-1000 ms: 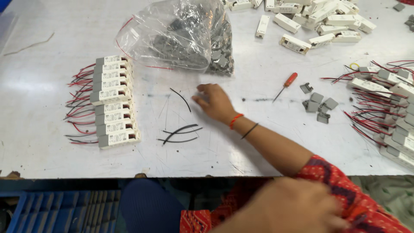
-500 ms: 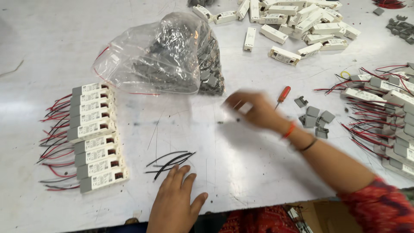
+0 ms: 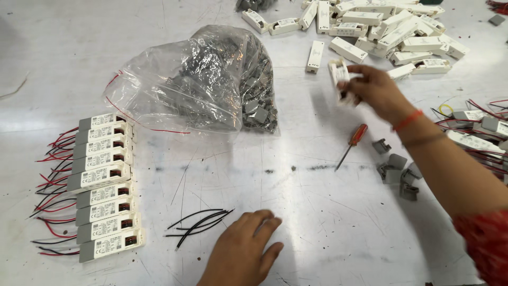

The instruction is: The person assembles small white electrical components by inserting red and black wires into terminals and securing them with a screwdriver. They then attach gray plastic covers to the wired units and stack the finished assemblies on the table.

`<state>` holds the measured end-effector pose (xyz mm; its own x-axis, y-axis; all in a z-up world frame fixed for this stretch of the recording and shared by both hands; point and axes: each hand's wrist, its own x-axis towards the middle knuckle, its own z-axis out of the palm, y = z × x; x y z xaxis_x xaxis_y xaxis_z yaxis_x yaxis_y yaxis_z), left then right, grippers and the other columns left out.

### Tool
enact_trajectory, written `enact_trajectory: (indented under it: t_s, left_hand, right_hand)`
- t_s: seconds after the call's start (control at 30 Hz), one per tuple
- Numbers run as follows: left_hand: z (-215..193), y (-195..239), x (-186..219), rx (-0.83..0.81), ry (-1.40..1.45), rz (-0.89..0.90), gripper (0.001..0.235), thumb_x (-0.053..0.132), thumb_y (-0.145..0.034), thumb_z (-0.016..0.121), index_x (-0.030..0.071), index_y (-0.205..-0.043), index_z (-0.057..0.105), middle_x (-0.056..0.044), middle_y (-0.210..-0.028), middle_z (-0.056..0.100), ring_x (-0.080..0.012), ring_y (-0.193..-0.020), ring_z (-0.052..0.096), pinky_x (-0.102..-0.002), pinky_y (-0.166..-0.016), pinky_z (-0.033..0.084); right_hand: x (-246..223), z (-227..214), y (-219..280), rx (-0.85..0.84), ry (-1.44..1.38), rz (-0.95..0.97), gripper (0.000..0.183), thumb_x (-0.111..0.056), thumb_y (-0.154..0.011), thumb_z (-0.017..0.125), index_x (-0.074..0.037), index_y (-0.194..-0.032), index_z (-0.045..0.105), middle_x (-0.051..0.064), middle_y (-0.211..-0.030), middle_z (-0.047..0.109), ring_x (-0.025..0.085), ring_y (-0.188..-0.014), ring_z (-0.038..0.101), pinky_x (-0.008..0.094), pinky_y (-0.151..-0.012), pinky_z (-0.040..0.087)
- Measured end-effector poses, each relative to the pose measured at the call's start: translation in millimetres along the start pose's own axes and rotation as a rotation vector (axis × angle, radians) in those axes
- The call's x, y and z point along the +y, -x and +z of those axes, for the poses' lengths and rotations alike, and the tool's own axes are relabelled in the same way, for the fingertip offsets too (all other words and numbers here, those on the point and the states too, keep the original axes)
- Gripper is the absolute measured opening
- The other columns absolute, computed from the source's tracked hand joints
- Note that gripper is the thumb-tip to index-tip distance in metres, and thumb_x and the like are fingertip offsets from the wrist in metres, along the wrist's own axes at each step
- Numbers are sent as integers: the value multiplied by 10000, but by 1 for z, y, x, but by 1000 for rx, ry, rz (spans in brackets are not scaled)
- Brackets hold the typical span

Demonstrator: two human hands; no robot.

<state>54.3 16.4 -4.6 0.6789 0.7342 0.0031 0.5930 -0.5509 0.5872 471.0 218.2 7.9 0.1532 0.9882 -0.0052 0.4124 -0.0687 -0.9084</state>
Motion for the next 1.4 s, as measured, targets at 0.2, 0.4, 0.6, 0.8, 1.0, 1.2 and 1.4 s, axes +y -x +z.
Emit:
enact_trajectory:
  t_s: [0.2, 0.4, 0.6, 0.8, 1.0, 1.2, 1.4]
  left_hand:
    - [3, -18, 9, 242, 103, 52, 747, 300, -888, 748, -2, -1489, 424, -237, -1484, 486, -398, -1262, 564, -456, -970, 519]
    - [-1, 4, 27, 444, 151, 167, 749, 361, -920, 760, -6, -1486, 435, -228, -1463, 517, -392, -1266, 614, -443, -995, 547]
    - [-8, 18, 39, 338, 211, 133, 731, 321, -884, 768, 4, -1469, 464, -229, -1448, 524, -387, -1214, 631, -451, -953, 548]
    - [-17, 21, 35, 366, 180, 149, 705, 307, -883, 764, 15, -1452, 469, -212, -1435, 535, -379, -1225, 635, -444, -953, 549]
    - [-4, 17, 29, 242, 124, 93, 748, 339, -881, 758, -6, -1460, 433, -257, -1445, 472, -410, -1239, 568, -477, -984, 494]
    - [30, 7, 18, 54, -101, 76, 672, 321, -877, 736, 9, -1409, 469, -286, -1498, 434, -463, -1367, 444, -599, -1043, 407]
    - [63, -2, -5, -36, -61, 100, 583, 293, -916, 704, 85, -1431, 529, -305, -1381, 494, -473, -1308, 482, -579, -920, 465]
  right_hand:
    - [-11, 52, 154, -370, -996, 361, 660, -145, -950, 548, 17, -1553, 334, 184, -1190, 674, 211, -954, 715, 307, -759, 640]
    - [-30, 103, 247, -525, -1820, 260, 496, -182, -1095, 461, 66, -1499, 314, 261, -1250, 542, 292, -932, 674, 285, -755, 632]
    - [-27, 118, 284, -518, -2084, 219, 446, -158, -1102, 472, 53, -1484, 375, 171, -1213, 549, 210, -852, 614, 268, -708, 573]
    - [-24, 103, 274, -280, -1366, 247, 439, -201, -1033, 608, 60, -1367, 496, 238, -1123, 617, 258, -789, 596, 355, -691, 526]
    - [-46, 105, 256, -318, 373, -224, 512, -159, -742, 803, -56, -1235, 711, 91, -1157, 666, 184, -980, 697, 316, -844, 585]
    - [-51, 92, 186, -640, 476, -368, 572, -293, -752, 916, -47, -1224, 706, 100, -1262, 708, 207, -1106, 668, 347, -923, 545]
    - [-33, 59, -36, 194, 751, -260, 510, -525, -990, 699, -84, -1245, 716, 137, -1259, 698, 308, -1165, 628, 453, -1016, 502]
